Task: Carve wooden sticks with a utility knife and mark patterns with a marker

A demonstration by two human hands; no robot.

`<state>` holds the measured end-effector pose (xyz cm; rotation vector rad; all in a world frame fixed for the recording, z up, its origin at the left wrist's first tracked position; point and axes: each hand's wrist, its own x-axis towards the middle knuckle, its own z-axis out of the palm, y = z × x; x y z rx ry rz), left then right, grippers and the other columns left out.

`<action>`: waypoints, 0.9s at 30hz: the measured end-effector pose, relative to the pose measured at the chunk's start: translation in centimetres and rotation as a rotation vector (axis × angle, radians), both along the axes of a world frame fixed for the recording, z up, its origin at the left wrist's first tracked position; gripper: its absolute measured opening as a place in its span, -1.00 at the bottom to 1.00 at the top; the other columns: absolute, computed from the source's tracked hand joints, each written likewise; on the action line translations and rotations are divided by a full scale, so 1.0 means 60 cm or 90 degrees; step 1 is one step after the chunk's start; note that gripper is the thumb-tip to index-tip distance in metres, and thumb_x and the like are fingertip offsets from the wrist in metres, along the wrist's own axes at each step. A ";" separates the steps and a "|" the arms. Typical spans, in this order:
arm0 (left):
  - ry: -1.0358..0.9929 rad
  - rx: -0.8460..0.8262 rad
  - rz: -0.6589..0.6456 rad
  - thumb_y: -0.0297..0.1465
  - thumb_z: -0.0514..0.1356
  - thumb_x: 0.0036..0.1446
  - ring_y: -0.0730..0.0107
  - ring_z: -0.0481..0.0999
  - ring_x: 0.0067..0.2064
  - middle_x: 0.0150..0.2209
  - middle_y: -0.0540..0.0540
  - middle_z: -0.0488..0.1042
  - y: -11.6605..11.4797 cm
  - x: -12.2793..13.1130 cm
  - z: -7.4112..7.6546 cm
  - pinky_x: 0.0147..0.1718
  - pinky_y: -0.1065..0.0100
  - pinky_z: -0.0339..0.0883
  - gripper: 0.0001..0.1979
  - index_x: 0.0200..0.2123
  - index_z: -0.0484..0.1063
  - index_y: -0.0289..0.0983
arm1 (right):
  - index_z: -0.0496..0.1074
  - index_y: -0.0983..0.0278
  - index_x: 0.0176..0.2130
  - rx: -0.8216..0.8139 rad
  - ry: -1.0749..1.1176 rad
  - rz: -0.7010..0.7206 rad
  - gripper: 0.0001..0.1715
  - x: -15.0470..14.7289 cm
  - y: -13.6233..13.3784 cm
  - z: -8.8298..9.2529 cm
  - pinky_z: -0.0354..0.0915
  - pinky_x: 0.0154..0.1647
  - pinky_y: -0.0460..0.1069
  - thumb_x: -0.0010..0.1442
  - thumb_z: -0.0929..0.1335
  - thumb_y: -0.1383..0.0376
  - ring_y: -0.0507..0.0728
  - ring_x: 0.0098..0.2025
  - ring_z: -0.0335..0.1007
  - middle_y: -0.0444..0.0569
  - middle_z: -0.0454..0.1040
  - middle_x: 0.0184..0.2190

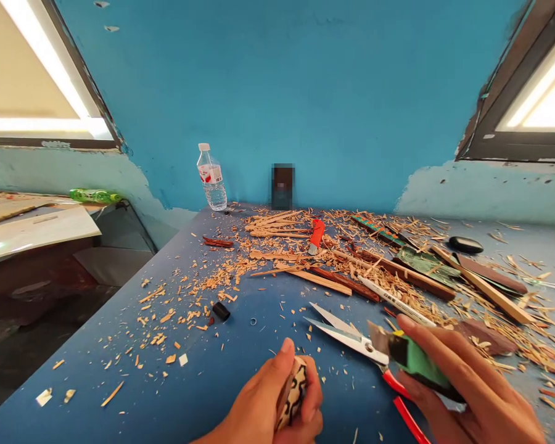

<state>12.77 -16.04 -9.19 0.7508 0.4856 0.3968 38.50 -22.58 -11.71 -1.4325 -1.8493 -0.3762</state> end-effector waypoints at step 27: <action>0.117 0.349 0.029 0.12 0.23 0.23 0.49 -0.06 -0.45 -0.44 0.11 -0.01 -0.001 -0.014 0.026 -0.48 0.41 -0.06 -0.47 -0.29 0.11 -0.17 | 0.52 0.23 0.12 -0.038 -0.179 0.083 -0.46 -0.105 0.007 0.055 0.48 -0.52 -0.09 0.54 0.09 0.12 0.10 -0.45 0.60 0.00 0.63 -0.31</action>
